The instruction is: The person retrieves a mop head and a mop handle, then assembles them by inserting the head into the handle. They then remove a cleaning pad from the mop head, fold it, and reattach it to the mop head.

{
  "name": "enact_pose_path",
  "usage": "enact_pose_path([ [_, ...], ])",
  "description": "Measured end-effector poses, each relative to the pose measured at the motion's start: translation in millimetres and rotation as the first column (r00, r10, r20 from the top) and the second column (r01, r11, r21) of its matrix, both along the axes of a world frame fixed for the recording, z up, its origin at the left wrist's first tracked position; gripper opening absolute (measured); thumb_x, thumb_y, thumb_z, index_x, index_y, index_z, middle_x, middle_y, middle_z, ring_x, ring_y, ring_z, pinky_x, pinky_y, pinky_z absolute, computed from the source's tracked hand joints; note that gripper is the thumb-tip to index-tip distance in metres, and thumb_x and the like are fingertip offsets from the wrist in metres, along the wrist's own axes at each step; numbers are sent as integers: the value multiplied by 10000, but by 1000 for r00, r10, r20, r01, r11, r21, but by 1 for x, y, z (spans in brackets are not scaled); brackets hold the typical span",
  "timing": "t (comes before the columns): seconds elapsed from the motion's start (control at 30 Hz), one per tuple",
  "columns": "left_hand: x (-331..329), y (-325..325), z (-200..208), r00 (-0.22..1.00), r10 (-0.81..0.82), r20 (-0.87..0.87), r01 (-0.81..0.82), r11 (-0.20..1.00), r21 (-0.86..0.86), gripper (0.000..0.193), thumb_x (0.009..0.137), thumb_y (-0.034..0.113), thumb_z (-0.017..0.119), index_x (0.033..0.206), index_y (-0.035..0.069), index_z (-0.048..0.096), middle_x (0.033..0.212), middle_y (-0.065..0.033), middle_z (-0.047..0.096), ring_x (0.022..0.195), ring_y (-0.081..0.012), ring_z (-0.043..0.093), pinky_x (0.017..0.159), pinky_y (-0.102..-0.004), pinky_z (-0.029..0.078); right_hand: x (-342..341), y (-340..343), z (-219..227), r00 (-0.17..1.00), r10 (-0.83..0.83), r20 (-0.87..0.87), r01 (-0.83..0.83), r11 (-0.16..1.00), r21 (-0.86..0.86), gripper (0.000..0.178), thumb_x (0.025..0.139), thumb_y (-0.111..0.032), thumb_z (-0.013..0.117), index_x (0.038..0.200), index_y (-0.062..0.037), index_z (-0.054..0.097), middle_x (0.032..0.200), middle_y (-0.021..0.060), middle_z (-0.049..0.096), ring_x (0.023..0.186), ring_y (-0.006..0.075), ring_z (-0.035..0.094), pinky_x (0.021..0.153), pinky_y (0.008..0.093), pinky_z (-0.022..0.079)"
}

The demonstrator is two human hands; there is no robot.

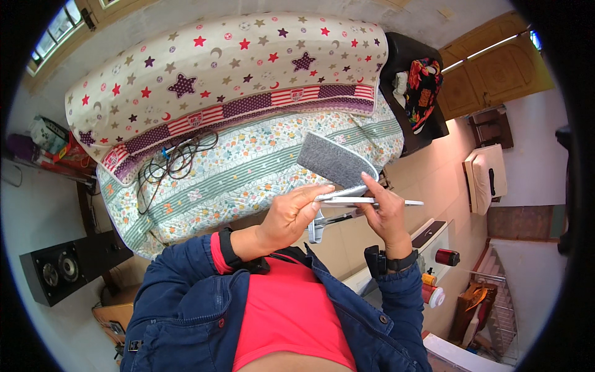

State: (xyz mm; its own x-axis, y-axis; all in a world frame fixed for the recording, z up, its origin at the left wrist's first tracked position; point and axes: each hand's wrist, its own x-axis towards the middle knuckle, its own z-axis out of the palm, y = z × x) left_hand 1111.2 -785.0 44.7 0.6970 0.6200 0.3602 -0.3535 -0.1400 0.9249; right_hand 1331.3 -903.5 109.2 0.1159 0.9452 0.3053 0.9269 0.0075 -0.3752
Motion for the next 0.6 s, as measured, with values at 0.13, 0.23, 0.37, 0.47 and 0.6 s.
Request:
enact_pose_path([
  [0.13, 2, 2, -4, 1000, 6, 26, -9, 993, 115, 358, 1026, 142, 486, 1333, -16, 579, 1279, -167, 655, 1211, -332, 600, 1108, -449, 377, 0, 2, 1, 1000, 20, 14, -21, 1000, 3, 613, 745, -172, 825, 1320, -91, 630, 737, 81, 657, 601, 245, 613, 575, 354, 471],
  [0.23, 2, 2, -5, 999, -31, 17, 29, 993, 119, 384, 1038, 161, 452, 1363, -21, 547, 1319, -174, 630, 1240, -330, 579, 1129, -465, 344, -1, 3, 2, 999, 33, 14, -33, 999, 13, 606, 746, -170, 822, 1316, -94, 631, 736, 79, 656, 607, 247, 613, 575, 356, 468],
  [0.37, 2, 2, -4, 993, -103, 55, 95, 987, 131, 408, 1049, 182, 419, 1378, -35, 523, 1339, -191, 606, 1254, -331, 561, 1114, -444, 358, 0, 3, 5, 997, 72, 12, -72, 997, -25, 543, 737, -88, 797, 1260, -72, 654, 787, 90, 684, 660, 252, 648, 614, 346, 500],
  [0.47, 0, 1, 0, 984, -158, 81, 150, 984, 95, 416, 1053, 196, 414, 1379, -39, 521, 1340, -197, 596, 1251, -335, 557, 1092, -425, 379, 0, 2, 6, 995, 99, 23, -99, 995, -9, 474, 730, -45, 785, 1191, -55, 676, 827, 100, 701, 682, 261, 664, 632, 348, 519],
  [0.6, -10, 9, 3, 949, -314, 10, 312, 940, -139, 417, 1050, 222, 449, 1373, -28, 533, 1350, -183, 588, 1255, -310, 552, 1078, -393, 389, -2, 1, 3, 995, 98, 31, -99, 995, 32, 378, 727, -36, 788, 1091, -47, 687, 857, 105, 709, 689, 275, 664, 630, 357, 520],
])
